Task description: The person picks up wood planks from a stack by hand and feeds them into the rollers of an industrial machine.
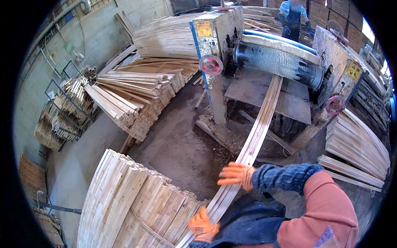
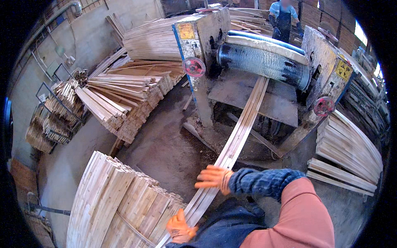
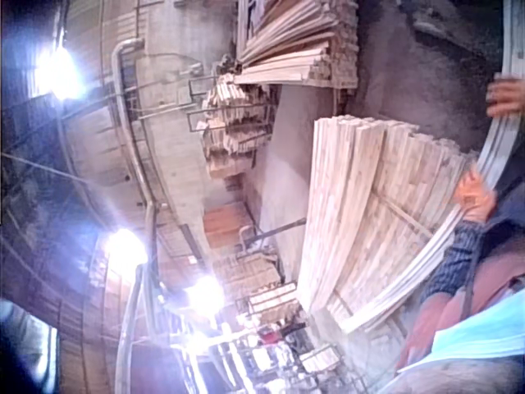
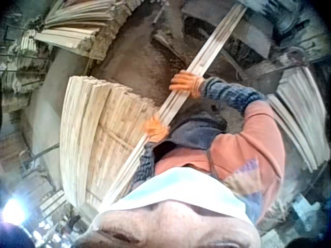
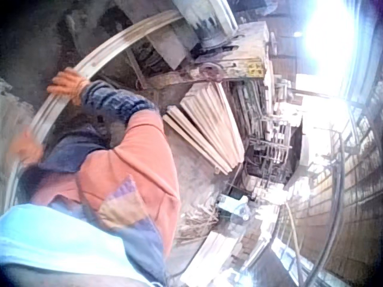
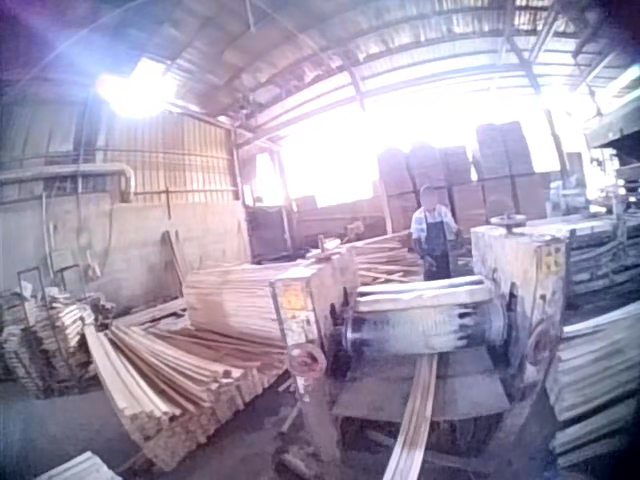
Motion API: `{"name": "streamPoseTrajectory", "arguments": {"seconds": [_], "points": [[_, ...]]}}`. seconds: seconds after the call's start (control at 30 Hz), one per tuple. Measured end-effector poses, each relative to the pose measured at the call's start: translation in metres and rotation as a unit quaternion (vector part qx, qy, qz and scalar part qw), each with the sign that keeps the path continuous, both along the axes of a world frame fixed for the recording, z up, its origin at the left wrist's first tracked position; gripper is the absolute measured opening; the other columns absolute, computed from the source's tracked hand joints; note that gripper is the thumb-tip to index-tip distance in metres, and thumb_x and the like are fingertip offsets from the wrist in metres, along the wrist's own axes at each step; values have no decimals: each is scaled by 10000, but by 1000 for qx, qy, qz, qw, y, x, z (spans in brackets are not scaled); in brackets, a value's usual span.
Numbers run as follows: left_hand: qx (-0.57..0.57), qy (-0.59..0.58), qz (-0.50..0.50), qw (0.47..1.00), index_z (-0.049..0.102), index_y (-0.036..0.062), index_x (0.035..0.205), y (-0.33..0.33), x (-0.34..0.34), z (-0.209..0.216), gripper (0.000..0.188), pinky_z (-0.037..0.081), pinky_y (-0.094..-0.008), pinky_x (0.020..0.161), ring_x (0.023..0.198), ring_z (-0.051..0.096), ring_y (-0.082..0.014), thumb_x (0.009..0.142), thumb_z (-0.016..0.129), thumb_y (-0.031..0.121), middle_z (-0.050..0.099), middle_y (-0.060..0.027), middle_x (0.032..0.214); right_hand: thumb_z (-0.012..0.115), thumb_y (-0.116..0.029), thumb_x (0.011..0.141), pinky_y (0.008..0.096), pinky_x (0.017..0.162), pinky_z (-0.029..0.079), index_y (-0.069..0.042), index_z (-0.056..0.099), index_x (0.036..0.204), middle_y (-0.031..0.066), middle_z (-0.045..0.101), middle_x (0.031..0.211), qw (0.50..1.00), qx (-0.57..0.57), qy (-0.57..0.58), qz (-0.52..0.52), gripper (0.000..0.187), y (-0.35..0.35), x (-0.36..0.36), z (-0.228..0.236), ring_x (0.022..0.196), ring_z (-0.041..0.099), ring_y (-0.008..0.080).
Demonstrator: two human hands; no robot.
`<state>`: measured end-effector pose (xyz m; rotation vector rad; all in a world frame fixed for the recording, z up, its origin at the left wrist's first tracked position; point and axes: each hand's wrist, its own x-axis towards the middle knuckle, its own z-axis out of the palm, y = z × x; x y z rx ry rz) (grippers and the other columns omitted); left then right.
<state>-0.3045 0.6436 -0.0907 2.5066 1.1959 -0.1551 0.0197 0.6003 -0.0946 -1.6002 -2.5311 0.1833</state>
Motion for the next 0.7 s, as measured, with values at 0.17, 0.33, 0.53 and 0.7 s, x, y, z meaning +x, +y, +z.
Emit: {"name": "streamPoseTrajectory", "arguments": {"seconds": [0.17, 0.33, 0.53, 0.7], "points": [[28, -164, -32, 986, 507, 30, 1423, -19, 43, -1, 992, 490, -495, 979, 1116, 634, -393, 606, 891, 442, 654, -236, 1214, 727, -174, 600, 520, 1247, 267, -265, 418, 1560, 45, 605, 1339, 998, -21, 13, 51, 1013, 4, 14, -30, 1315, 551, 248], [116, -204, -26, 972, 534, -12, 1368, -36, -6, -4, 998, 497, -508, 980, 1091, 636, -406, 570, 897, 466, 647, -240, 1218, 854, -155, 479, 478, 1189, 328, -258, 455, 1532, 62, 630, 1340, 997, -29, -45, 48, 1131, 6, 92, -15, 1299, 561, 225], [141, -2, 83, 987, 558, 52, 1348, -72, -197, 26, 990, 454, -505, 1019, 1167, 597, -366, 503, 930, 410, 642, -179, 1235, 825, -99, 610, 531, 1276, 216, -249, 454, 1522, 120, 498, 1527, 995, -55, -70, -55, 996, 8, 132, 8, 1479, 397, 338], [59, 22, 150, 987, 547, 125, 1376, -62, -180, 26, 906, 441, -496, 1034, 1149, 603, -358, 579, 920, 338, 649, -128, 1220, 752, -30, 597, 527, 1273, 216, -194, 470, 1498, 138, 450, 1569, 994, -14, -36, -100, 959, 7, 96, -1, 1484, 379, 358]]}}
